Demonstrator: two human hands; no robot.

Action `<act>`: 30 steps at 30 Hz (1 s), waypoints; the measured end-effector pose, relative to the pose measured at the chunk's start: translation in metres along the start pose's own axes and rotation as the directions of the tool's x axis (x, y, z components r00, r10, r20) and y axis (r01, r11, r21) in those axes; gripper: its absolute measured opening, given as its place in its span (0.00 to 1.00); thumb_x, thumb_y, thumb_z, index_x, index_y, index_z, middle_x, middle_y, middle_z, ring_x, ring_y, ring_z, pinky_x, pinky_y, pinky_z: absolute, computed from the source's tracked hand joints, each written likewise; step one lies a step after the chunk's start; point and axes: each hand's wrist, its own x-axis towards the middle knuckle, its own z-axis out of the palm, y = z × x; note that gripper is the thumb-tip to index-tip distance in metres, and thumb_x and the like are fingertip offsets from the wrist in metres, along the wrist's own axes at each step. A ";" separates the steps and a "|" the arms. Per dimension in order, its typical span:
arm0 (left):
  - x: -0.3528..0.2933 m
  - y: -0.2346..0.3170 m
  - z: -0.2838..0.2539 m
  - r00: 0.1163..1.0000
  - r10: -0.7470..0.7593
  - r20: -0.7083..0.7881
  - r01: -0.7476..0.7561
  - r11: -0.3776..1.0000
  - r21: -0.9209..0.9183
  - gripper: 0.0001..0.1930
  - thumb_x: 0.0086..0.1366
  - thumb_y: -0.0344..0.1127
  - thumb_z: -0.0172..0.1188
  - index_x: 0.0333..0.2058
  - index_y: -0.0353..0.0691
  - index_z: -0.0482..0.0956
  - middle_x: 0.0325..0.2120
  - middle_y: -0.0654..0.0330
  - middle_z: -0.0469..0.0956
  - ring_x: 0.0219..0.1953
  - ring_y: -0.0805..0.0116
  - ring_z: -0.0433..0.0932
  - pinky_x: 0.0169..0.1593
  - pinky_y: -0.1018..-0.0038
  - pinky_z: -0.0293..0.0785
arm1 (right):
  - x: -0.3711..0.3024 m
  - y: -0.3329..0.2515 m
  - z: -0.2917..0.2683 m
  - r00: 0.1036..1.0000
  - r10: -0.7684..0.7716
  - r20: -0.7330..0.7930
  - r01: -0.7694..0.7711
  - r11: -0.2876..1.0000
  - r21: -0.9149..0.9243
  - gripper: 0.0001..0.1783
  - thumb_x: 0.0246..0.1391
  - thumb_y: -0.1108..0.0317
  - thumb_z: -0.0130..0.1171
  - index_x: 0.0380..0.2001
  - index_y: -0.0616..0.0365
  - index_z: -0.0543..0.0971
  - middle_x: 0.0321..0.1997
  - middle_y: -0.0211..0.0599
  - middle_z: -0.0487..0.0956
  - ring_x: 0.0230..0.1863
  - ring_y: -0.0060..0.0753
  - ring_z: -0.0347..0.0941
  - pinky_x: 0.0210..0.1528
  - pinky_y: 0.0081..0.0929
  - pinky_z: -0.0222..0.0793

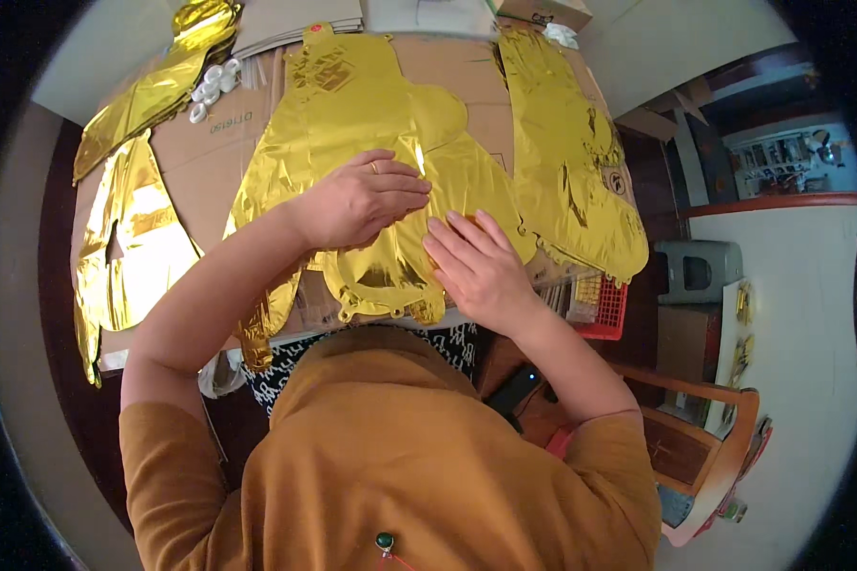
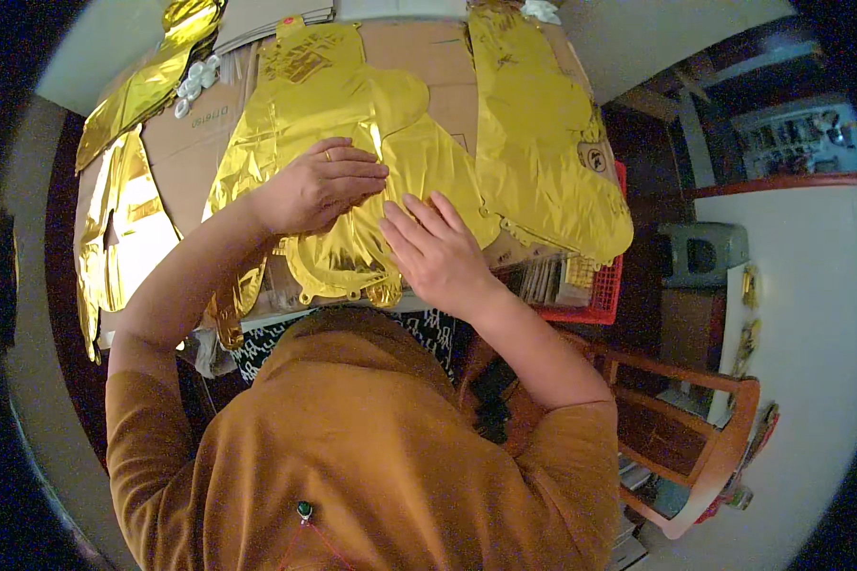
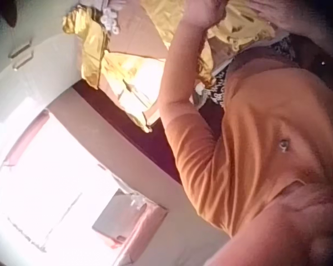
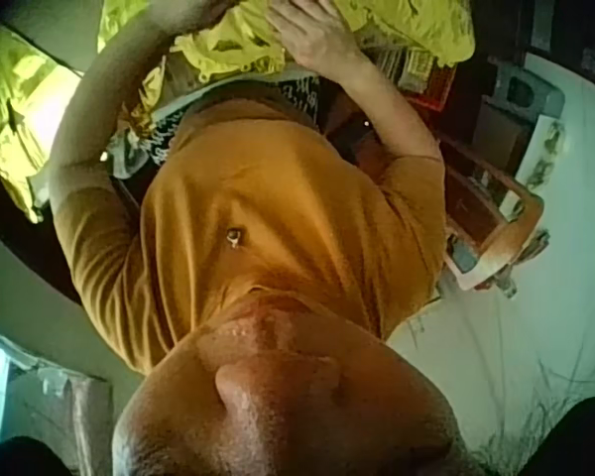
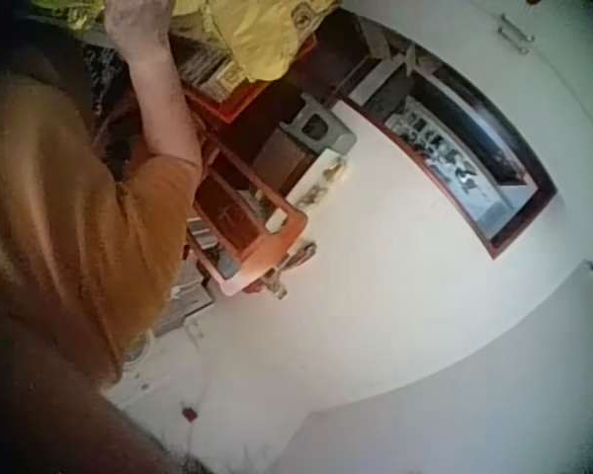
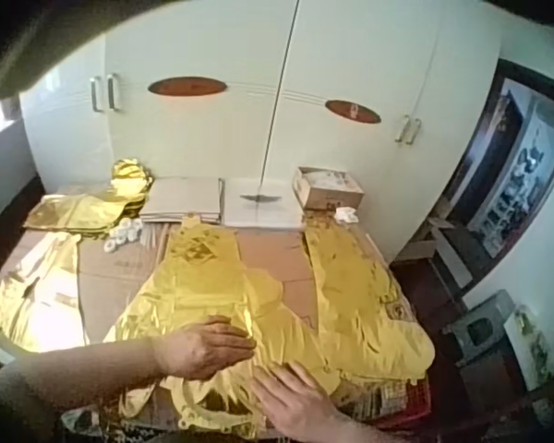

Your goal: Folding and organizing gold foil balloons on a cardboard surface.

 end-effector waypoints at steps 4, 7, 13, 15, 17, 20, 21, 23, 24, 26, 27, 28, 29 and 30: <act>0.001 -0.002 0.001 0.999 0.027 -0.017 -0.027 1.000 0.007 0.15 0.61 0.29 0.65 0.47 0.36 0.83 0.52 0.56 0.81 0.56 0.53 0.77 0.60 0.57 0.70 | -0.001 0.006 -0.003 0.999 -0.005 0.036 0.003 0.998 0.066 0.23 0.56 0.62 0.64 0.54 0.58 0.79 0.64 0.42 0.75 0.66 0.47 0.69 0.71 0.53 0.57; 0.002 0.000 -0.001 1.000 0.010 -0.004 -0.010 1.000 0.014 0.15 0.61 0.29 0.65 0.47 0.37 0.83 0.53 0.55 0.80 0.56 0.53 0.77 0.59 0.56 0.71 | -0.002 0.008 -0.007 0.999 -0.032 0.038 0.028 0.993 0.111 0.22 0.56 0.62 0.63 0.53 0.57 0.80 0.62 0.44 0.76 0.66 0.49 0.68 0.70 0.55 0.57; 0.002 0.000 -0.002 1.000 0.019 -0.025 -0.018 1.000 0.002 0.16 0.61 0.28 0.65 0.48 0.38 0.83 0.53 0.54 0.80 0.56 0.52 0.76 0.60 0.56 0.71 | -0.010 0.004 -0.014 0.994 -0.089 0.060 0.084 0.992 0.093 0.22 0.53 0.66 0.63 0.53 0.58 0.80 0.62 0.45 0.77 0.65 0.48 0.70 0.71 0.57 0.57; 0.002 0.002 -0.003 1.000 -0.005 -0.017 0.005 1.000 0.010 0.14 0.62 0.31 0.63 0.48 0.40 0.83 0.53 0.56 0.80 0.56 0.54 0.76 0.63 0.57 0.69 | -0.018 0.001 -0.012 0.992 -0.104 0.066 0.099 0.992 0.076 0.24 0.53 0.67 0.64 0.55 0.57 0.80 0.63 0.44 0.77 0.66 0.48 0.70 0.71 0.57 0.56; 0.002 0.001 -0.003 1.000 -0.011 -0.015 0.012 1.000 0.008 0.14 0.63 0.31 0.62 0.48 0.41 0.84 0.52 0.55 0.80 0.56 0.54 0.76 0.63 0.57 0.69 | -0.020 -0.002 -0.014 0.992 -0.112 0.061 0.106 0.991 0.085 0.23 0.52 0.68 0.65 0.53 0.59 0.80 0.61 0.44 0.78 0.65 0.47 0.71 0.72 0.57 0.56; 0.001 -0.001 -0.003 1.000 -0.003 -0.024 0.002 1.000 -0.016 0.15 0.62 0.28 0.63 0.49 0.39 0.83 0.52 0.53 0.80 0.56 0.50 0.77 0.60 0.55 0.71 | -0.018 -0.003 -0.019 0.988 -0.122 0.091 0.112 0.988 0.109 0.23 0.52 0.67 0.65 0.52 0.61 0.81 0.61 0.43 0.78 0.65 0.47 0.72 0.72 0.58 0.56; 0.001 -0.001 -0.003 1.000 -0.006 -0.030 0.005 1.000 -0.027 0.15 0.61 0.28 0.63 0.49 0.39 0.83 0.52 0.53 0.80 0.56 0.50 0.77 0.60 0.55 0.71 | -0.016 -0.002 -0.021 0.986 -0.132 0.106 0.120 0.986 0.113 0.23 0.52 0.66 0.65 0.52 0.61 0.81 0.61 0.43 0.78 0.64 0.47 0.73 0.72 0.58 0.56; 0.000 -0.002 -0.002 0.999 -0.009 -0.040 0.007 0.999 -0.047 0.16 0.61 0.28 0.63 0.49 0.39 0.83 0.52 0.53 0.80 0.55 0.49 0.77 0.61 0.55 0.71 | -0.010 -0.001 -0.026 0.979 -0.158 0.128 0.143 0.983 0.120 0.22 0.53 0.65 0.66 0.51 0.60 0.81 0.59 0.43 0.79 0.63 0.46 0.74 0.72 0.58 0.56; 0.000 -0.003 -0.002 0.999 -0.009 -0.044 0.007 0.998 -0.057 0.16 0.61 0.28 0.63 0.49 0.39 0.83 0.52 0.52 0.80 0.55 0.49 0.77 0.61 0.55 0.71 | -0.007 0.001 -0.028 0.975 -0.174 0.135 0.158 0.980 0.123 0.22 0.53 0.65 0.66 0.51 0.59 0.82 0.58 0.43 0.80 0.62 0.45 0.75 0.72 0.58 0.57; -0.001 -0.003 -0.002 0.999 -0.020 -0.045 0.017 0.998 -0.067 0.15 0.61 0.29 0.63 0.49 0.41 0.84 0.52 0.54 0.80 0.55 0.51 0.77 0.62 0.56 0.70 | 0.000 0.007 -0.031 0.972 -0.188 0.141 0.159 0.968 0.194 0.20 0.54 0.64 0.66 0.50 0.58 0.83 0.54 0.43 0.82 0.58 0.42 0.77 0.70 0.55 0.60; -0.001 -0.003 -0.002 0.999 -0.031 -0.041 0.028 0.997 -0.068 0.15 0.63 0.30 0.62 0.48 0.42 0.84 0.52 0.56 0.80 0.56 0.53 0.76 0.63 0.57 0.70 | 0.004 0.016 -0.034 0.972 -0.186 0.141 0.145 0.955 0.260 0.19 0.55 0.64 0.65 0.49 0.57 0.83 0.53 0.43 0.83 0.56 0.40 0.78 0.68 0.52 0.64; -0.002 -0.003 -0.002 0.998 -0.043 -0.038 0.040 0.997 -0.067 0.14 0.64 0.31 0.62 0.48 0.43 0.84 0.52 0.57 0.80 0.56 0.55 0.76 0.63 0.58 0.69 | 0.011 0.024 -0.035 0.973 -0.184 0.141 0.130 0.937 0.326 0.17 0.56 0.64 0.65 0.49 0.56 0.83 0.51 0.43 0.84 0.54 0.38 0.80 0.66 0.49 0.67; -0.002 -0.004 -0.001 0.998 -0.041 -0.041 0.038 0.997 -0.066 0.14 0.63 0.31 0.62 0.48 0.43 0.84 0.52 0.58 0.80 0.56 0.55 0.76 0.63 0.59 0.69 | 0.021 0.034 -0.032 0.991 -0.001 0.133 -0.055 0.909 0.414 0.17 0.57 0.63 0.65 0.48 0.56 0.83 0.49 0.43 0.84 0.51 0.39 0.80 0.62 0.46 0.70; -0.003 -0.005 0.000 0.998 -0.039 -0.043 0.036 0.997 -0.067 0.14 0.63 0.31 0.63 0.48 0.42 0.84 0.51 0.58 0.81 0.55 0.55 0.76 0.63 0.59 0.70 | 0.034 0.043 -0.031 0.973 0.183 0.145 -0.231 0.836 0.497 0.16 0.58 0.62 0.65 0.47 0.56 0.83 0.47 0.44 0.84 0.49 0.40 0.81 0.59 0.43 0.73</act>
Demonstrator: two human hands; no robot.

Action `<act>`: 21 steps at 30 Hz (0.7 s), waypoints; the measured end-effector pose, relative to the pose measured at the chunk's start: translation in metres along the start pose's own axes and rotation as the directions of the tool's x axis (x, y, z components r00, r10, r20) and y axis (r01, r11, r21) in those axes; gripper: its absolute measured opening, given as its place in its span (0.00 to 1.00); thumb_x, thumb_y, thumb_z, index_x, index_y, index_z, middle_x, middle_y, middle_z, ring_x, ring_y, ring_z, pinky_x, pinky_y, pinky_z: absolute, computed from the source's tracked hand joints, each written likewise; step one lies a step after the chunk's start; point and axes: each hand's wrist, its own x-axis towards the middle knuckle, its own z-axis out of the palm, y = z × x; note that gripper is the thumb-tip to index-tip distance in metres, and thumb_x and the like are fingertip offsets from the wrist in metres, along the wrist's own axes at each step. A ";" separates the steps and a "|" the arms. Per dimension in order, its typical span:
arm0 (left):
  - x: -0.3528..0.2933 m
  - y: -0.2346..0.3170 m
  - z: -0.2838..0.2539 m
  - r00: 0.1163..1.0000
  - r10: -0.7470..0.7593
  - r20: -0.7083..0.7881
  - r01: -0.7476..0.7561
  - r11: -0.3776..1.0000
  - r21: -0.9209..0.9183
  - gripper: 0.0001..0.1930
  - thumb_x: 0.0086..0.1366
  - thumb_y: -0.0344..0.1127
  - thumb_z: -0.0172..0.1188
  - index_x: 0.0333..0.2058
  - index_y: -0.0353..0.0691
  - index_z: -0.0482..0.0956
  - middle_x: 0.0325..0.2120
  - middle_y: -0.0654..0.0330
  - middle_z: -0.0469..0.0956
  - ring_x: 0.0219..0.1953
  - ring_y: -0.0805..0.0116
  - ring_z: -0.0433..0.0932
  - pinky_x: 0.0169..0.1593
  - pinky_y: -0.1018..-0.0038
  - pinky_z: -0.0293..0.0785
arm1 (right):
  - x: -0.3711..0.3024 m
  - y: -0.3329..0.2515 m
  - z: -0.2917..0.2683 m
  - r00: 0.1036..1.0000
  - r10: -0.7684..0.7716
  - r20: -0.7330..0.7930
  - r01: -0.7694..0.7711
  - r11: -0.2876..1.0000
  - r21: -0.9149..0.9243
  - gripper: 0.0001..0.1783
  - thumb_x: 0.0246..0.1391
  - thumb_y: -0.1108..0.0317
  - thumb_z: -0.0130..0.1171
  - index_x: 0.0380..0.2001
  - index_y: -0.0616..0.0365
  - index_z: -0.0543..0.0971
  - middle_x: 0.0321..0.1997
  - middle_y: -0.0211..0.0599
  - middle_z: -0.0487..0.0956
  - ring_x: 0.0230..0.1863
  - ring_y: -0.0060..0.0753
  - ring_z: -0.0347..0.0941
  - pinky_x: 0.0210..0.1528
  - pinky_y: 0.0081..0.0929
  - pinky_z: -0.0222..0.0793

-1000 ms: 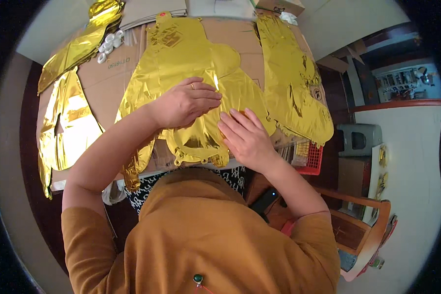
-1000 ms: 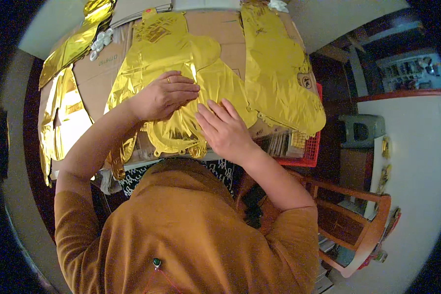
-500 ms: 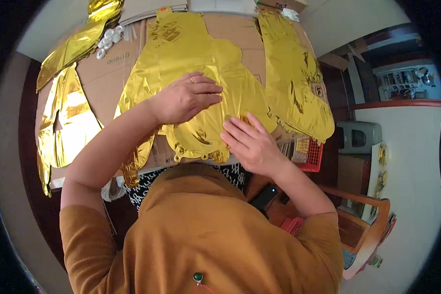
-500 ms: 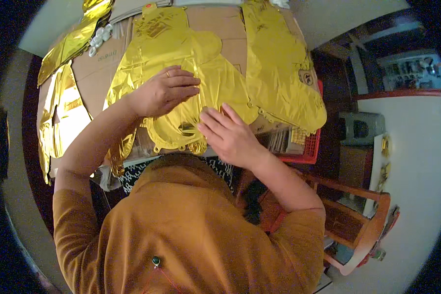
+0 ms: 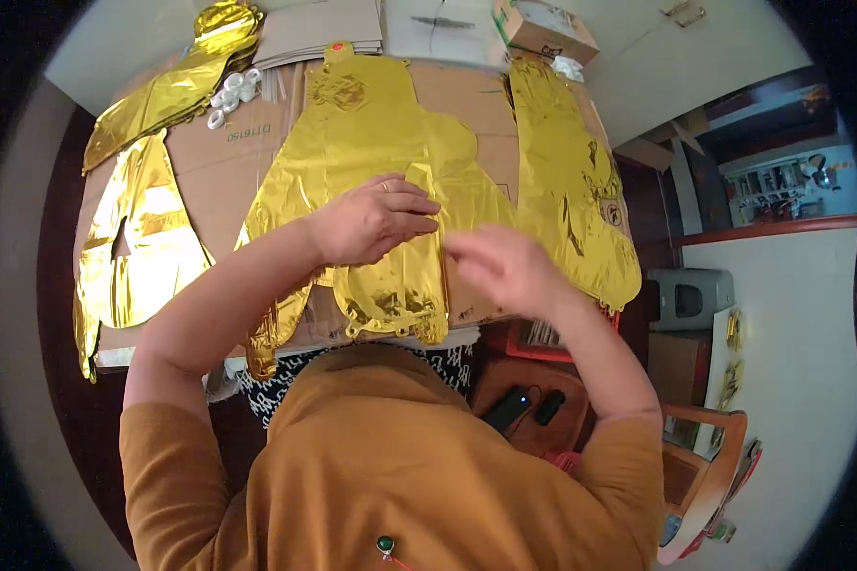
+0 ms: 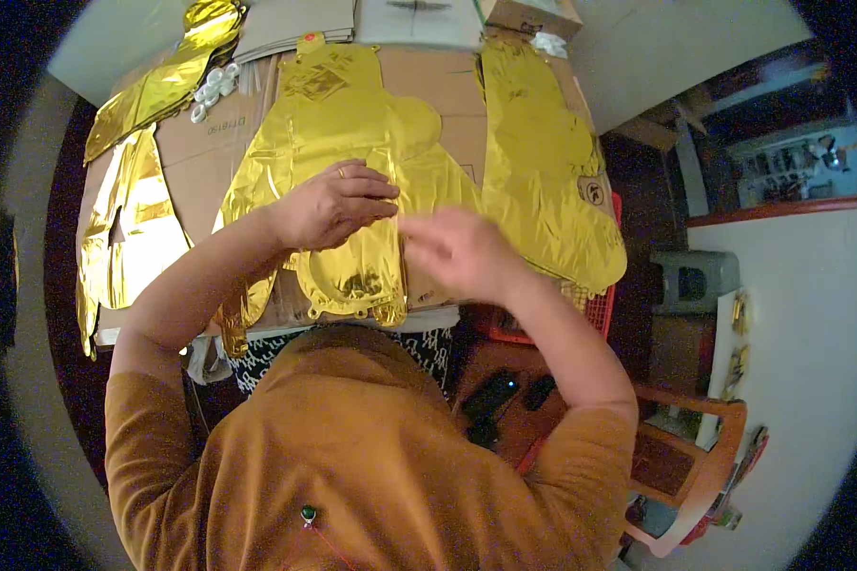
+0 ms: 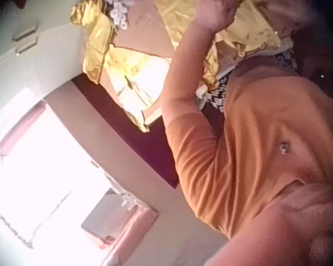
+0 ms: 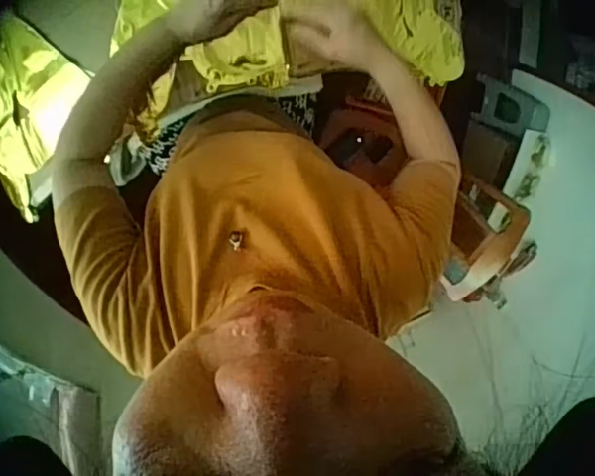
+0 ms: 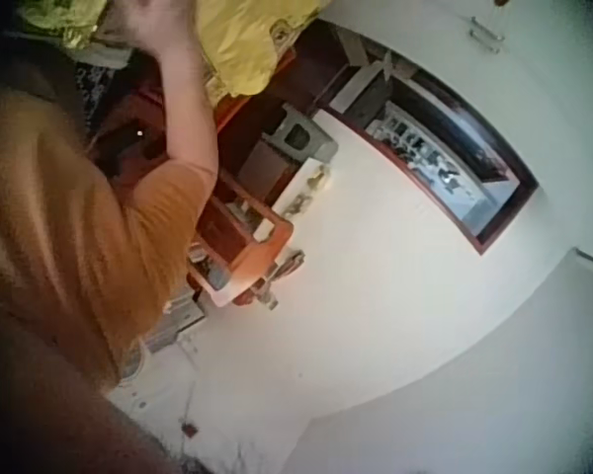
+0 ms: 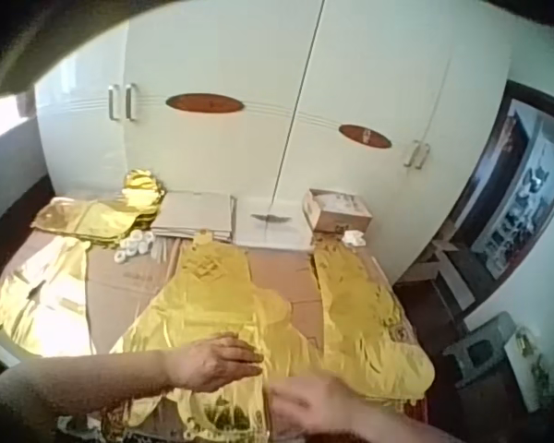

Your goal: Folding and organizing gold foil balloons on a cardboard surface.

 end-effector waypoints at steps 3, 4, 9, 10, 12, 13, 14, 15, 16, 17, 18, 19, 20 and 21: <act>-0.001 -0.004 0.003 0.999 0.028 -0.036 -0.030 0.999 -0.045 0.18 0.62 0.28 0.63 0.52 0.39 0.81 0.50 0.55 0.81 0.54 0.52 0.77 0.60 0.57 0.72 | 0.063 0.024 -0.026 0.894 0.407 -0.190 -0.389 0.913 0.124 0.18 0.58 0.61 0.65 0.47 0.62 0.82 0.44 0.50 0.84 0.43 0.43 0.83 0.48 0.32 0.78; 0.001 -0.006 0.004 0.998 0.049 -0.050 -0.053 0.996 -0.070 0.20 0.61 0.27 0.63 0.53 0.38 0.79 0.49 0.53 0.81 0.54 0.50 0.77 0.59 0.56 0.73 | 0.082 0.041 -0.030 0.877 0.421 -0.232 -0.418 0.906 0.065 0.21 0.56 0.58 0.67 0.47 0.63 0.82 0.44 0.51 0.84 0.44 0.45 0.83 0.49 0.34 0.78; 0.000 -0.003 0.000 0.998 -0.066 -0.008 0.064 0.988 -0.140 0.22 0.62 0.27 0.63 0.55 0.37 0.77 0.49 0.54 0.82 0.54 0.50 0.77 0.59 0.56 0.73 | 0.140 0.061 -0.026 0.839 0.506 -0.199 -0.544 0.768 -0.339 0.32 0.45 0.49 0.72 0.45 0.66 0.83 0.40 0.54 0.85 0.45 0.52 0.83 0.50 0.42 0.77; 0.000 -0.003 -0.001 0.997 -0.071 -0.003 0.070 0.987 -0.142 0.21 0.62 0.27 0.63 0.56 0.37 0.77 0.49 0.54 0.82 0.54 0.50 0.77 0.59 0.56 0.72 | 0.146 0.066 -0.025 0.833 0.534 -0.146 -0.550 0.764 -0.338 0.33 0.44 0.48 0.72 0.45 0.66 0.83 0.40 0.54 0.85 0.46 0.53 0.82 0.50 0.44 0.77; -0.001 -0.003 -0.002 0.998 -0.061 -0.014 0.058 0.988 -0.142 0.21 0.62 0.26 0.63 0.55 0.38 0.78 0.50 0.54 0.82 0.54 0.50 0.77 0.60 0.56 0.71 | 0.154 0.069 -0.025 0.816 0.577 -0.031 -0.556 0.769 -0.317 0.33 0.43 0.48 0.71 0.44 0.67 0.83 0.41 0.55 0.85 0.46 0.54 0.82 0.50 0.46 0.76; -0.001 -0.003 -0.002 0.998 -0.055 -0.019 0.051 0.988 -0.142 0.20 0.62 0.26 0.62 0.54 0.38 0.78 0.50 0.55 0.82 0.54 0.51 0.77 0.61 0.55 0.70 | 0.156 0.071 -0.027 0.805 0.592 0.023 -0.561 0.774 -0.294 0.33 0.43 0.48 0.71 0.42 0.68 0.83 0.42 0.56 0.84 0.46 0.55 0.82 0.50 0.46 0.76; -0.001 -0.003 -0.002 0.999 -0.048 -0.014 0.046 0.990 -0.137 0.20 0.62 0.26 0.62 0.54 0.38 0.78 0.50 0.55 0.81 0.55 0.51 0.77 0.62 0.55 0.70 | 0.157 0.071 -0.027 0.793 0.605 0.077 -0.567 0.778 -0.270 0.32 0.44 0.48 0.71 0.41 0.69 0.83 0.42 0.56 0.84 0.46 0.55 0.82 0.50 0.47 0.76; -0.001 -0.004 -0.002 0.999 -0.041 -0.010 0.040 0.991 -0.131 0.19 0.62 0.26 0.62 0.53 0.39 0.79 0.51 0.55 0.81 0.56 0.51 0.77 0.62 0.55 0.69 | 0.156 0.073 -0.023 0.809 0.587 0.016 -0.572 0.794 -0.206 0.30 0.44 0.50 0.71 0.40 0.69 0.83 0.42 0.54 0.85 0.44 0.53 0.82 0.49 0.45 0.77; -0.001 -0.004 -0.002 0.999 -0.034 -0.005 0.033 0.992 -0.125 0.19 0.62 0.26 0.62 0.53 0.39 0.79 0.52 0.55 0.81 0.56 0.52 0.77 0.63 0.55 0.68 | 0.152 0.077 -0.017 0.820 0.571 -0.047 -0.571 0.809 -0.141 0.29 0.44 0.52 0.71 0.40 0.69 0.83 0.41 0.52 0.85 0.43 0.50 0.82 0.48 0.43 0.77; 0.000 -0.004 -0.002 0.999 -0.044 -0.002 0.043 0.991 -0.124 0.18 0.63 0.27 0.61 0.52 0.40 0.79 0.52 0.56 0.81 0.56 0.53 0.77 0.64 0.56 0.68 | 0.150 0.076 -0.014 0.825 0.554 -0.110 -0.563 0.823 -0.077 0.27 0.44 0.54 0.72 0.39 0.69 0.83 0.40 0.51 0.85 0.42 0.47 0.83 0.47 0.41 0.77; 0.000 -0.003 -0.002 0.999 -0.053 0.000 0.053 0.991 -0.122 0.16 0.64 0.27 0.61 0.51 0.41 0.80 0.52 0.57 0.81 0.57 0.55 0.77 0.64 0.57 0.67 | 0.148 0.074 -0.011 0.829 0.550 -0.098 -0.544 0.835 0.085 0.23 0.47 0.59 0.71 0.41 0.68 0.82 0.41 0.47 0.85 0.42 0.40 0.82 0.46 0.36 0.77; 0.000 -0.002 -0.003 0.998 -0.062 0.003 0.062 0.991 -0.121 0.15 0.65 0.28 0.60 0.50 0.42 0.80 0.52 0.58 0.82 0.57 0.56 0.77 0.65 0.58 0.67 | 0.147 0.072 -0.008 0.834 0.544 -0.087 -0.512 0.824 0.245 0.20 0.51 0.65 0.70 0.43 0.67 0.81 0.42 0.43 0.84 0.42 0.33 0.81 0.46 0.31 0.76; 0.000 -0.001 -0.004 0.998 -0.062 0.003 0.062 0.992 -0.111 0.15 0.65 0.28 0.60 0.50 0.42 0.80 0.52 0.58 0.81 0.57 0.57 0.77 0.65 0.58 0.67 | 0.144 0.067 -0.004 0.840 0.537 -0.074 -0.468 0.788 0.400 0.17 0.54 0.70 0.68 0.45 0.66 0.80 0.43 0.39 0.84 0.42 0.27 0.80 0.46 0.26 0.76; 0.000 -0.001 -0.005 0.998 -0.061 0.004 0.061 0.993 -0.102 0.15 0.65 0.29 0.60 0.50 0.42 0.80 0.52 0.58 0.81 0.57 0.57 0.77 0.65 0.58 0.67 | 0.142 0.061 -0.001 0.876 0.481 -0.037 -0.408 0.779 0.476 0.16 0.56 0.71 0.67 0.47 0.66 0.79 0.44 0.38 0.84 0.43 0.26 0.80 0.46 0.25 0.76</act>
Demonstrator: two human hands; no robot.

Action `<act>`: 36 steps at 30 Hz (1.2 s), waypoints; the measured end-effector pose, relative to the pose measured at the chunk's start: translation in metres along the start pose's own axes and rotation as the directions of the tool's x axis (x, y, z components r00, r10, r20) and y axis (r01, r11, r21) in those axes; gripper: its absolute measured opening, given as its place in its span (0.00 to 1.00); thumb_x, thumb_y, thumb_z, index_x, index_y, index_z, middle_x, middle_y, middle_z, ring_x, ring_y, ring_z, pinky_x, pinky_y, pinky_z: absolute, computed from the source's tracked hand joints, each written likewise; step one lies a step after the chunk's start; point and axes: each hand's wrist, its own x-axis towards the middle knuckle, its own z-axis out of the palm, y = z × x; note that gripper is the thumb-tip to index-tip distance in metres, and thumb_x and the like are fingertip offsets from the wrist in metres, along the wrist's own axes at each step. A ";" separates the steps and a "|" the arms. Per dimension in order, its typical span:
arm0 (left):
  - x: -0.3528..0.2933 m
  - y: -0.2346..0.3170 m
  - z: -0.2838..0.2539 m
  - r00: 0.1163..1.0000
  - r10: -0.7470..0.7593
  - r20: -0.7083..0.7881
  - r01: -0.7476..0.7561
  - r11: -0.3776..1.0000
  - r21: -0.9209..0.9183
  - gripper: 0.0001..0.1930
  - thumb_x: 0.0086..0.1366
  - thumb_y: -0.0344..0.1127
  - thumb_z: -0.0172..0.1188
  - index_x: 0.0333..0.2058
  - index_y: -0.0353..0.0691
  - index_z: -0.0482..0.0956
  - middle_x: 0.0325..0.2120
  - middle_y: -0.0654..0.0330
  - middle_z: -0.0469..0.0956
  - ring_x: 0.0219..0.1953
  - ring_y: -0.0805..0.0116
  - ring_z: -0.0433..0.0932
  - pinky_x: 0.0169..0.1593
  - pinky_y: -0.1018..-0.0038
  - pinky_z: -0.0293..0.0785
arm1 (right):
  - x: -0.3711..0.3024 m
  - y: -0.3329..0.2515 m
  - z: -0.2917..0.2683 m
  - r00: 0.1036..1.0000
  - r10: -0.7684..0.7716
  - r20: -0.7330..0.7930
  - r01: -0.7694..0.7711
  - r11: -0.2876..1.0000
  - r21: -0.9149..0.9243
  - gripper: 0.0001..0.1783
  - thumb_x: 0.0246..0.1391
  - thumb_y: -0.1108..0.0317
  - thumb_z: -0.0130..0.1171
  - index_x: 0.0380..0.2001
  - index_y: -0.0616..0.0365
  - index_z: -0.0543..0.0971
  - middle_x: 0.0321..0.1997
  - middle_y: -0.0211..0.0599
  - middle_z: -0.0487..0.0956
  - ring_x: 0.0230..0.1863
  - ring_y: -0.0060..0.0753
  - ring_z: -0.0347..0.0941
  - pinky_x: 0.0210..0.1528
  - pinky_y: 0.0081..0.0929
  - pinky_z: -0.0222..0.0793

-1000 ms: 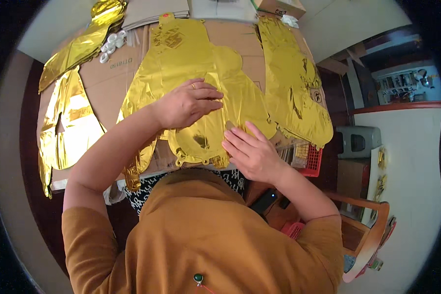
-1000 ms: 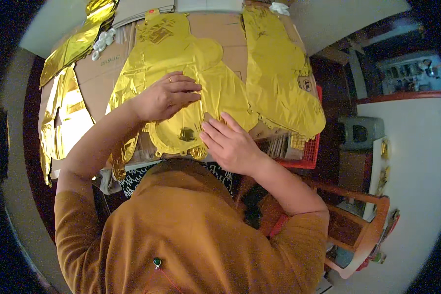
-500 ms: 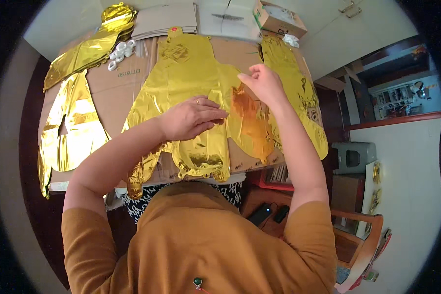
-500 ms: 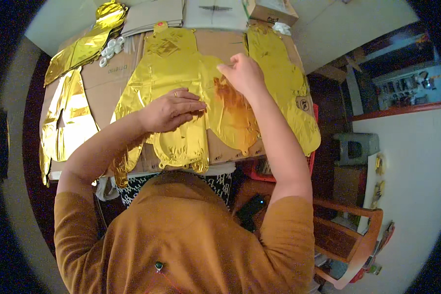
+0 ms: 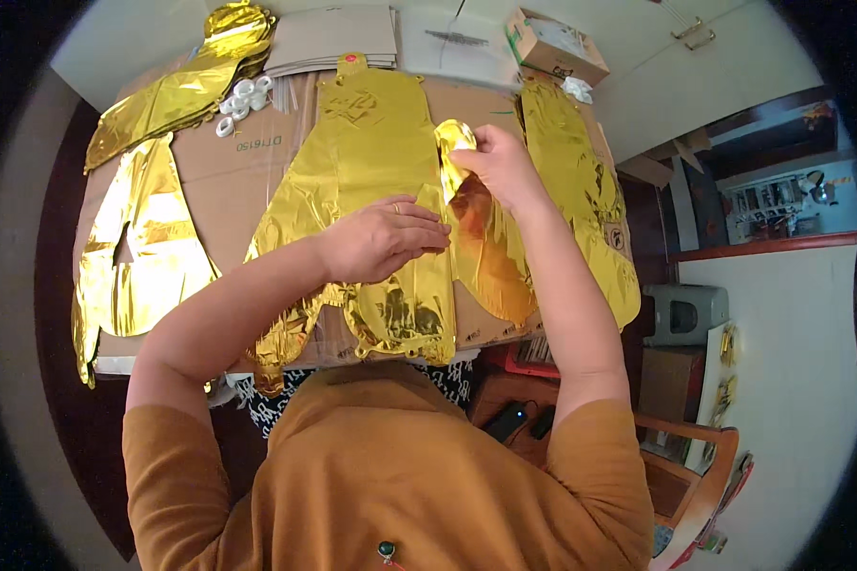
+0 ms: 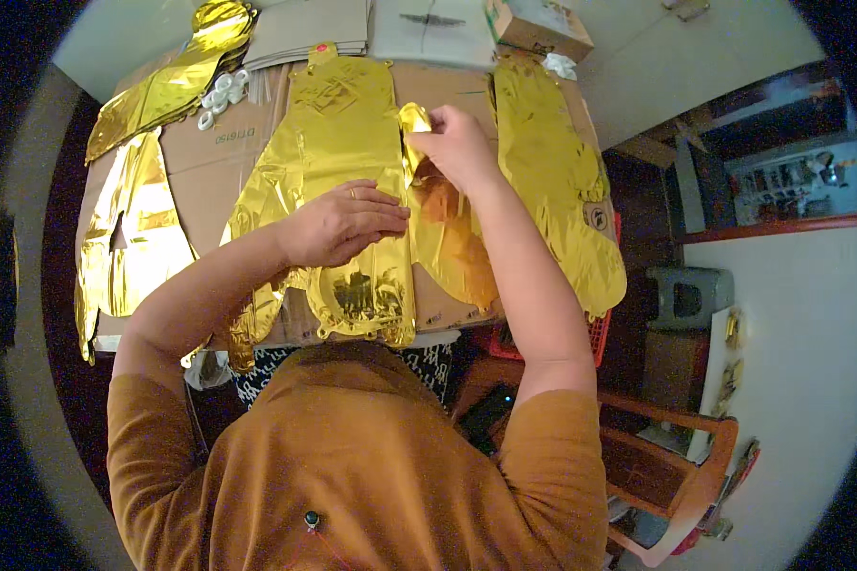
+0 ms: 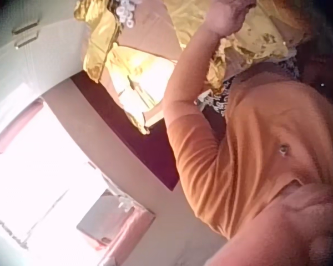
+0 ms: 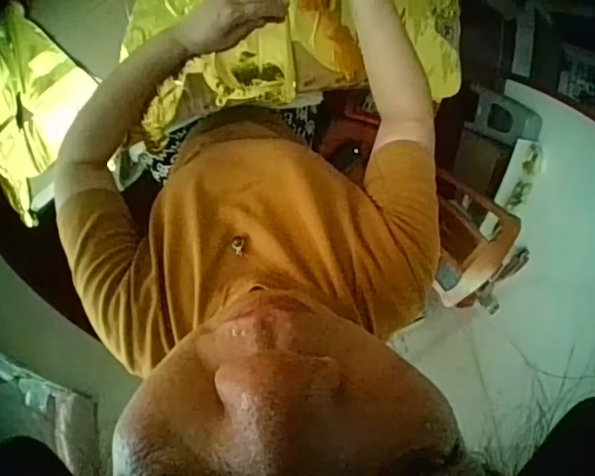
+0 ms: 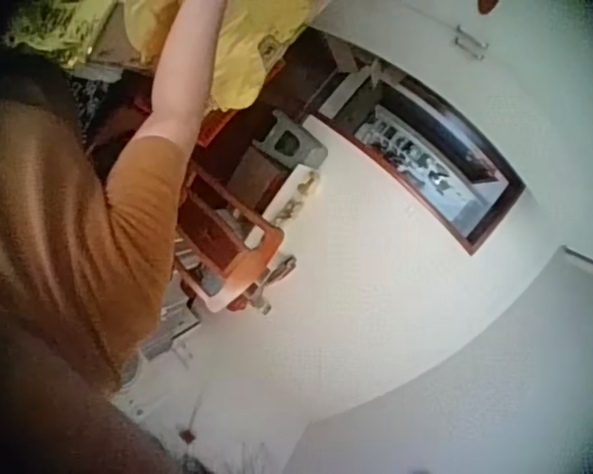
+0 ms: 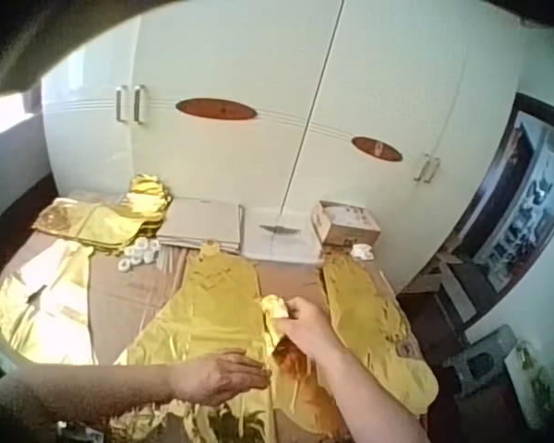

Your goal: Folding and organizing gold foil balloons on a cardboard surface.

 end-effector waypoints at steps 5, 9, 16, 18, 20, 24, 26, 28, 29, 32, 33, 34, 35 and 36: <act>-0.002 -0.003 0.002 1.000 -0.014 0.013 0.014 1.000 -0.006 0.15 0.66 0.29 0.59 0.51 0.43 0.80 0.54 0.58 0.81 0.58 0.58 0.77 0.66 0.57 0.66 | -0.019 0.009 0.008 0.979 -0.183 0.094 0.180 0.983 0.034 0.12 0.66 0.71 0.58 0.50 0.66 0.78 0.45 0.37 0.84 0.47 0.23 0.80 0.51 0.21 0.75; -0.003 0.000 0.000 0.999 -0.037 0.025 0.037 0.999 -0.002 0.15 0.67 0.30 0.59 0.51 0.45 0.81 0.54 0.58 0.81 0.59 0.59 0.77 0.67 0.56 0.65 | -0.015 0.030 -0.005 0.834 -0.552 0.019 0.479 0.705 -0.523 0.13 0.60 0.69 0.59 0.46 0.60 0.82 0.46 0.40 0.84 0.49 0.39 0.79 0.54 0.33 0.73; -0.003 -0.005 0.003 1.000 -0.006 0.026 0.005 1.000 0.013 0.14 0.66 0.30 0.59 0.51 0.45 0.82 0.53 0.59 0.81 0.59 0.60 0.77 0.67 0.55 0.66 | -0.027 0.025 0.016 0.678 -0.676 0.290 0.638 0.343 -0.690 0.18 0.59 0.68 0.59 0.53 0.56 0.80 0.64 0.36 0.77 0.63 0.48 0.69 0.63 0.45 0.68; -0.003 -0.005 0.003 0.999 -0.007 0.034 0.006 1.000 0.015 0.16 0.66 0.29 0.59 0.51 0.46 0.81 0.53 0.59 0.81 0.59 0.60 0.77 0.67 0.55 0.65 | -0.028 0.020 0.018 0.668 -0.671 0.321 0.634 0.288 -0.718 0.20 0.62 0.69 0.57 0.57 0.55 0.79 0.64 0.36 0.77 0.67 0.47 0.68 0.66 0.42 0.68; -0.004 -0.005 0.002 0.999 -0.010 0.039 0.009 1.000 0.020 0.17 0.65 0.29 0.59 0.53 0.46 0.81 0.54 0.59 0.80 0.60 0.61 0.76 0.68 0.55 0.65 | -0.027 0.024 0.018 0.678 -0.666 0.310 0.647 0.342 -0.681 0.20 0.62 0.69 0.57 0.58 0.55 0.78 0.65 0.37 0.77 0.67 0.46 0.69 0.68 0.44 0.66; -0.005 -0.003 0.001 0.998 -0.024 0.052 0.022 0.999 0.027 0.20 0.64 0.28 0.58 0.55 0.48 0.80 0.57 0.59 0.79 0.61 0.62 0.75 0.69 0.54 0.63 | -0.022 0.036 0.014 0.714 -0.674 0.189 0.639 0.517 -0.569 0.20 0.59 0.69 0.58 0.55 0.57 0.79 0.63 0.39 0.77 0.63 0.47 0.73 0.68 0.48 0.65; -0.005 -0.003 0.001 0.998 -0.031 0.060 0.029 0.999 0.030 0.20 0.64 0.28 0.58 0.55 0.48 0.79 0.57 0.59 0.78 0.61 0.62 0.75 0.69 0.54 0.63 | -0.021 0.036 0.011 0.711 -0.676 0.195 0.634 0.495 -0.594 0.19 0.59 0.69 0.58 0.54 0.58 0.79 0.63 0.39 0.77 0.63 0.46 0.73 0.68 0.47 0.66; -0.005 -0.003 0.001 0.997 -0.036 0.069 0.033 0.999 0.040 0.20 0.64 0.28 0.58 0.56 0.47 0.79 0.58 0.59 0.78 0.62 0.62 0.75 0.69 0.54 0.63 | -0.021 0.036 0.010 0.696 -0.683 0.222 0.641 0.451 -0.621 0.18 0.60 0.70 0.58 0.53 0.58 0.80 0.62 0.39 0.78 0.63 0.45 0.74 0.68 0.46 0.66; -0.005 -0.003 0.001 0.998 -0.028 0.063 0.026 0.999 0.042 0.20 0.64 0.28 0.58 0.55 0.47 0.79 0.58 0.59 0.78 0.61 0.62 0.75 0.69 0.54 0.63 | -0.022 0.036 0.011 0.682 -0.688 0.247 0.650 0.417 -0.635 0.18 0.60 0.70 0.59 0.53 0.57 0.81 0.62 0.39 0.79 0.63 0.46 0.73 0.68 0.45 0.66; -0.004 -0.002 0.001 0.999 -0.012 0.034 0.011 0.999 0.033 0.19 0.63 0.28 0.60 0.53 0.46 0.80 0.55 0.59 0.79 0.60 0.60 0.75 0.68 0.54 0.64 | -0.022 0.035 0.011 0.661 -0.698 0.278 0.660 0.363 -0.658 0.16 0.60 0.70 0.59 0.52 0.57 0.82 0.61 0.38 0.80 0.63 0.46 0.73 0.68 0.44 0.66; -0.003 -0.001 0.000 1.000 -0.010 0.015 0.010 1.000 0.019 0.18 0.63 0.27 0.60 0.52 0.45 0.80 0.53 0.58 0.80 0.59 0.59 0.76 0.68 0.54 0.65 | -0.022 0.036 0.011 0.657 -0.700 0.281 0.660 0.354 -0.662 0.16 0.60 0.70 0.59 0.51 0.57 0.82 0.61 0.38 0.80 0.63 0.46 0.73 0.68 0.43 0.67; -0.003 0.000 0.000 1.000 -0.009 -0.004 0.009 1.000 0.005 0.18 0.62 0.27 0.61 0.51 0.45 0.81 0.52 0.57 0.80 0.58 0.58 0.76 0.68 0.54 0.65 | -0.022 0.036 0.011 0.655 -0.699 0.287 0.662 0.348 -0.664 0.16 0.60 0.70 0.60 0.51 0.57 0.82 0.61 0.38 0.80 0.63 0.46 0.74 0.68 0.43 0.67; -0.003 0.000 0.000 0.999 0.005 -0.042 -0.005 1.000 -0.003 0.17 0.62 0.26 0.61 0.50 0.44 0.81 0.50 0.57 0.80 0.56 0.57 0.77 0.67 0.55 0.66 | -0.021 0.036 0.011 0.654 -0.697 0.293 0.663 0.342 -0.665 0.16 0.60 0.70 0.60 0.51 0.57 0.82 0.61 0.38 0.80 0.63 0.46 0.74 0.67 0.43 0.67; -0.004 0.000 0.000 0.997 0.018 -0.081 -0.019 1.000 -0.011 0.17 0.61 0.26 0.62 0.49 0.43 0.81 0.48 0.56 0.81 0.55 0.56 0.77 0.65 0.55 0.68 | -0.021 0.036 0.011 0.652 -0.696 0.300 0.665 0.336 -0.667 0.16 0.59 0.70 0.61 0.51 0.56 0.82 0.61 0.38 0.80 0.63 0.46 0.74 0.67 0.43 0.67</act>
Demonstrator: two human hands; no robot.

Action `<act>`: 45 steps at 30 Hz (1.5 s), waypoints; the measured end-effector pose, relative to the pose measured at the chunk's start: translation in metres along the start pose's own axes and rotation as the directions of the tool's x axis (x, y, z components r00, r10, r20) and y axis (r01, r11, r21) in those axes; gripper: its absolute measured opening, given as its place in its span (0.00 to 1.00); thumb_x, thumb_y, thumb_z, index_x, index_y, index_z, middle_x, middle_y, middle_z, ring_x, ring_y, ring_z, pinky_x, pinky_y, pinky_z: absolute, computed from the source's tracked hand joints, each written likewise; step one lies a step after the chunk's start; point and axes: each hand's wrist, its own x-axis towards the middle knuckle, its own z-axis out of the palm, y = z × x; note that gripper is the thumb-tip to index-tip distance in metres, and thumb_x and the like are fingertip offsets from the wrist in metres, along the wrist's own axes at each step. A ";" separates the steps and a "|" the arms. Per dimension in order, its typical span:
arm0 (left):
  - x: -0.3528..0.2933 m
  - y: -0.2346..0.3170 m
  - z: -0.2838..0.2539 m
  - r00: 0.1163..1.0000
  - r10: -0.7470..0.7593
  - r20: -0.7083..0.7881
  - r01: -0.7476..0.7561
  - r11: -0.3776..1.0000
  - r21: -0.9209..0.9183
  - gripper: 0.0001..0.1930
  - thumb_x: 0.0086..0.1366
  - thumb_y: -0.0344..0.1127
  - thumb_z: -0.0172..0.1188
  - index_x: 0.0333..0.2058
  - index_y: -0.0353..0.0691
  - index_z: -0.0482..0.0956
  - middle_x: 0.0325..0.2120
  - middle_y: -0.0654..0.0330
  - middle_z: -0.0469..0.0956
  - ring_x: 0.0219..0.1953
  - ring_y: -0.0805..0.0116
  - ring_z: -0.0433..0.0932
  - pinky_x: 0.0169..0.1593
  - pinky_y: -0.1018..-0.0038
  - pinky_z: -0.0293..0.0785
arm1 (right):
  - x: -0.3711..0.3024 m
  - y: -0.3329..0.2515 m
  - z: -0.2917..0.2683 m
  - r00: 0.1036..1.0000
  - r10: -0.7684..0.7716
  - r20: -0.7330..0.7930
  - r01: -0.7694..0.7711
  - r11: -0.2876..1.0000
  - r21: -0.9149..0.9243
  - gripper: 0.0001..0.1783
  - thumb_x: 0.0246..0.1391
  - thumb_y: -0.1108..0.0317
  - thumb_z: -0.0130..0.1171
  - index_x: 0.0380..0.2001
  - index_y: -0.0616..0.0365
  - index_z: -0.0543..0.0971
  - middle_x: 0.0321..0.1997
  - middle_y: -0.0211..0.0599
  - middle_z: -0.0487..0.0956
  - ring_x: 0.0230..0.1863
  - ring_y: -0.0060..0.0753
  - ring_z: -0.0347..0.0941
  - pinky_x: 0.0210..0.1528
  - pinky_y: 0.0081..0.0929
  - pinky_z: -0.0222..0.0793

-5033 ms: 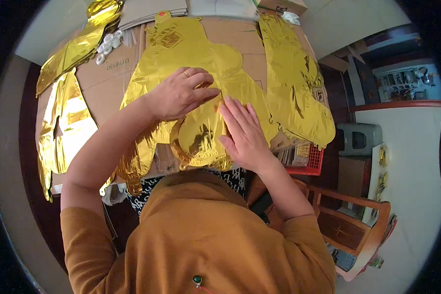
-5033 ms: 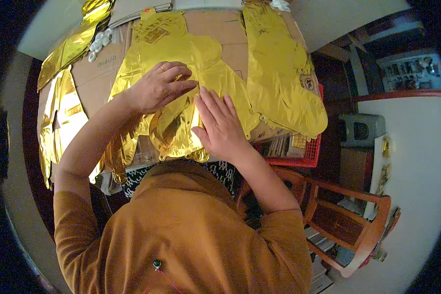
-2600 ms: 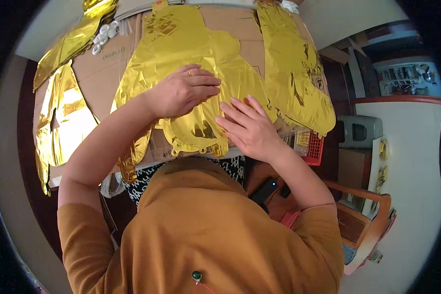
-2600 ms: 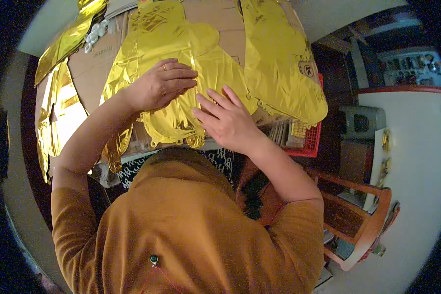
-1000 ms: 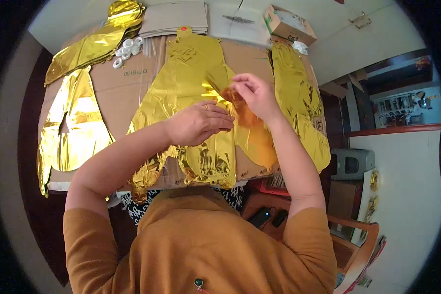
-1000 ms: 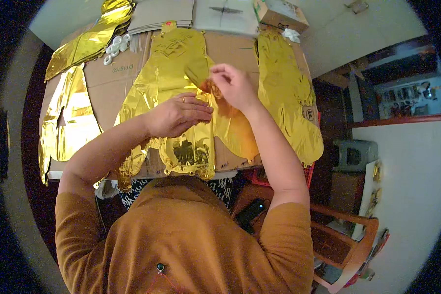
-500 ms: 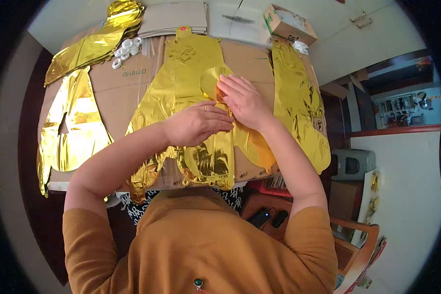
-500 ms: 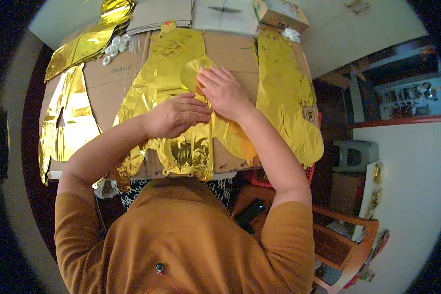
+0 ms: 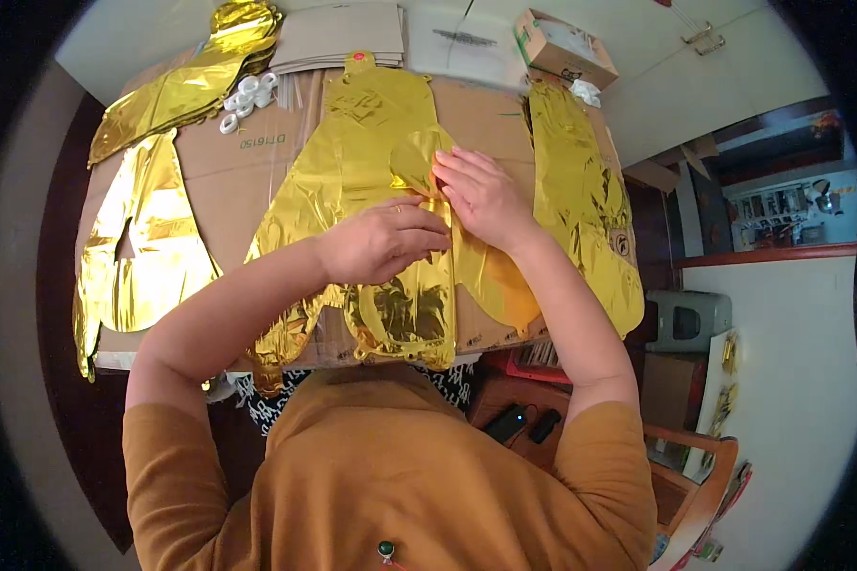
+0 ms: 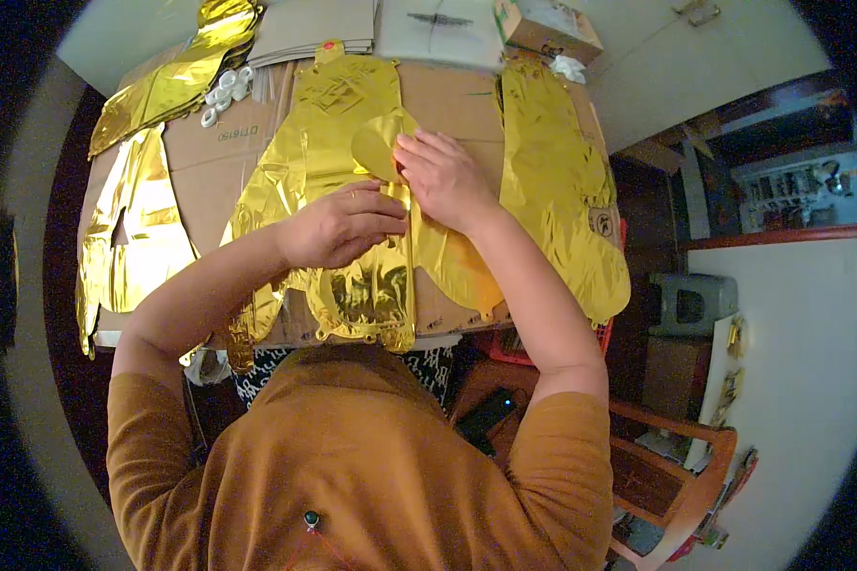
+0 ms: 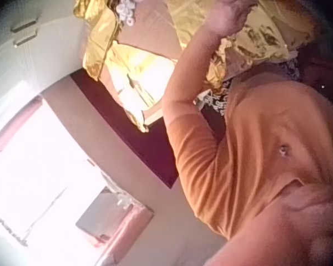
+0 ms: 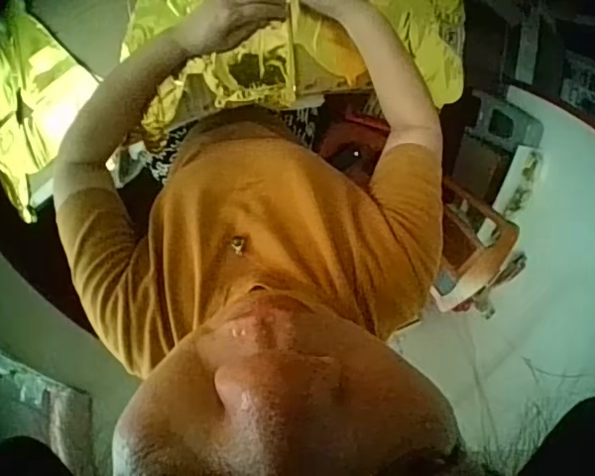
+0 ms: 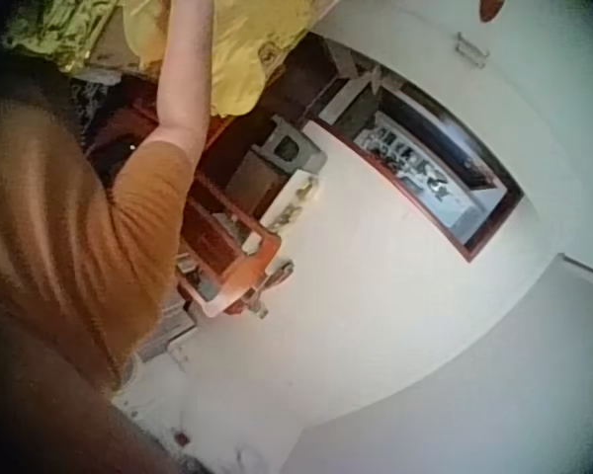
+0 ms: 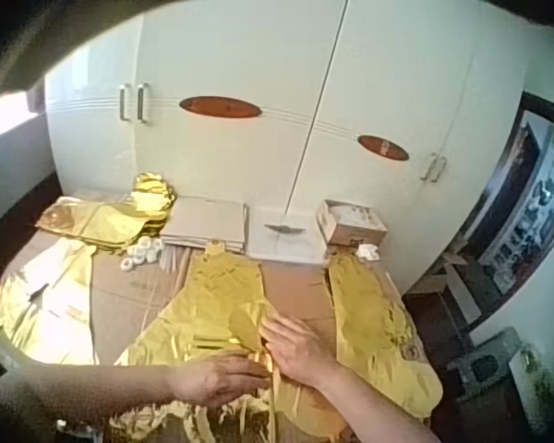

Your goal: Folding and organizing gold foil balloons on a cardboard surface.

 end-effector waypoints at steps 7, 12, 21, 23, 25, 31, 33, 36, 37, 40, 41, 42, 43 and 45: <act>0.010 0.005 -0.026 0.920 -0.374 -0.114 0.369 0.927 -0.067 0.15 0.61 0.24 0.60 0.47 0.39 0.81 0.45 0.52 0.81 0.50 0.50 0.78 0.57 0.58 0.73 | -0.001 -0.001 -0.004 1.000 0.007 0.022 -0.007 1.000 -0.028 0.17 0.58 0.70 0.61 0.51 0.54 0.82 0.60 0.35 0.80 0.63 0.46 0.74 0.67 0.43 0.67; 0.036 -0.051 -0.023 0.974 -0.182 -0.133 0.218 0.912 0.347 0.16 0.62 0.27 0.59 0.49 0.39 0.81 0.50 0.54 0.81 0.52 0.53 0.78 0.57 0.59 0.73 | 0.005 -0.002 -0.008 0.996 -0.010 0.088 0.013 0.999 -0.034 0.20 0.59 0.69 0.60 0.55 0.52 0.81 0.62 0.35 0.78 0.64 0.48 0.72 0.67 0.46 0.66; 0.031 -0.082 -0.007 0.956 -0.251 -0.154 0.293 0.864 0.410 0.15 0.65 0.34 0.59 0.49 0.42 0.82 0.54 0.62 0.80 0.57 0.60 0.76 0.57 0.62 0.71 | -0.002 -0.006 -0.018 0.991 -0.086 0.103 0.089 0.996 -0.027 0.21 0.58 0.69 0.57 0.55 0.56 0.79 0.63 0.37 0.77 0.63 0.51 0.71 0.67 0.48 0.64; 0.029 -0.081 -0.007 0.956 -0.244 -0.161 0.288 0.878 0.381 0.15 0.66 0.33 0.58 0.51 0.42 0.82 0.54 0.61 0.80 0.55 0.58 0.76 0.57 0.61 0.72 | -0.005 -0.008 -0.020 0.989 -0.077 0.127 0.079 0.997 -0.013 0.20 0.62 0.68 0.56 0.56 0.54 0.79 0.64 0.37 0.77 0.65 0.50 0.70 0.68 0.48 0.64; 0.026 -0.080 -0.011 0.947 -0.212 -0.241 0.283 0.905 0.317 0.15 0.67 0.32 0.57 0.51 0.42 0.81 0.54 0.58 0.80 0.53 0.55 0.78 0.56 0.60 0.73 | -0.003 -0.008 -0.020 0.989 -0.055 0.139 0.049 0.998 0.045 0.19 0.63 0.68 0.56 0.56 0.55 0.80 0.64 0.38 0.77 0.66 0.50 0.70 0.69 0.47 0.63; 0.010 -0.066 -0.064 0.629 -0.601 -0.494 0.613 0.774 -0.161 0.14 0.68 0.30 0.55 0.49 0.40 0.82 0.46 0.47 0.81 0.45 0.45 0.81 0.53 0.58 0.76 | 0.000 -0.002 -0.016 0.980 0.183 0.083 -0.200 0.911 0.360 0.18 0.64 0.67 0.56 0.55 0.58 0.81 0.62 0.43 0.79 0.66 0.51 0.70 0.70 0.44 0.62; -0.023 -0.080 -0.089 0.678 -0.541 -0.497 0.655 0.751 0.077 0.13 0.66 0.31 0.57 0.48 0.38 0.83 0.44 0.46 0.81 0.46 0.46 0.80 0.53 0.59 0.76 | 0.010 -0.005 -0.019 0.969 0.242 0.052 -0.243 0.894 0.376 0.19 0.64 0.65 0.57 0.56 0.59 0.80 0.62 0.43 0.79 0.66 0.52 0.70 0.70 0.48 0.61; -0.045 -0.091 -0.100 0.765 -0.551 -0.333 0.634 0.737 0.236 0.14 0.68 0.30 0.59 0.50 0.34 0.81 0.48 0.49 0.81 0.51 0.50 0.79 0.55 0.63 0.77 | 0.023 -0.010 -0.013 0.962 0.267 0.053 -0.271 0.957 0.102 0.21 0.65 0.63 0.57 0.58 0.57 0.78 0.63 0.43 0.78 0.67 0.51 0.69 0.72 0.54 0.56; -0.049 -0.096 -0.101 0.838 -0.470 -0.276 0.542 0.774 0.327 0.17 0.66 0.33 0.60 0.52 0.34 0.79 0.51 0.46 0.80 0.56 0.46 0.76 0.60 0.59 0.73 | 0.022 -0.005 -0.001 0.965 0.254 0.058 -0.258 0.962 0.090 0.22 0.65 0.61 0.56 0.60 0.56 0.77 0.65 0.43 0.77 0.69 0.49 0.67 0.74 0.58 0.49; -0.054 -0.102 -0.092 0.872 -0.413 -0.264 0.490 0.752 0.441 0.20 0.66 0.36 0.60 0.54 0.34 0.78 0.53 0.46 0.78 0.60 0.45 0.72 0.64 0.57 0.67 | 0.024 -0.009 0.010 0.987 0.145 0.076 -0.145 0.989 0.001 0.23 0.65 0.58 0.55 0.59 0.56 0.77 0.66 0.42 0.75 0.70 0.48 0.66 0.75 0.57 0.48; -0.053 -0.103 -0.090 0.869 -0.435 -0.237 0.494 0.737 0.461 0.22 0.66 0.37 0.58 0.57 0.35 0.76 0.55 0.47 0.77 0.64 0.45 0.68 0.67 0.56 0.62 | 0.023 -0.010 0.011 0.985 0.147 0.088 -0.148 0.989 0.011 0.23 0.65 0.58 0.54 0.59 0.56 0.76 0.68 0.41 0.73 0.71 0.48 0.64 0.76 0.57 0.46; -0.053 -0.105 -0.089 0.877 -0.424 -0.226 0.479 0.741 0.470 0.23 0.66 0.38 0.58 0.59 0.35 0.74 0.57 0.46 0.76 0.64 0.44 0.67 0.68 0.55 0.61 | 0.023 -0.011 0.012 0.986 0.140 0.094 -0.141 0.990 0.008 0.23 0.65 0.58 0.54 0.60 0.56 0.76 0.69 0.41 0.73 0.71 0.48 0.64 0.76 0.57 0.46; -0.053 -0.106 -0.089 0.885 -0.413 -0.214 0.463 0.745 0.479 0.25 0.66 0.38 0.58 0.60 0.36 0.73 0.58 0.46 0.75 0.64 0.43 0.66 0.69 0.55 0.60 | 0.023 -0.012 0.012 0.986 0.133 0.099 -0.134 0.991 0.005 0.23 0.65 0.59 0.54 0.60 0.56 0.76 0.69 0.41 0.72 0.71 0.48 0.64 0.76 0.57 0.46; -0.048 -0.100 -0.090 0.848 -0.492 -0.195 0.526 0.744 0.412 0.32 0.65 0.38 0.57 0.67 0.37 0.64 0.62 0.42 0.69 0.66 0.40 0.63 0.70 0.53 0.58 | 0.022 -0.012 0.010 0.986 0.126 0.107 -0.127 0.992 -0.003 0.24 0.65 0.59 0.54 0.61 0.56 0.75 0.69 0.42 0.72 0.71 0.48 0.64 0.76 0.58 0.46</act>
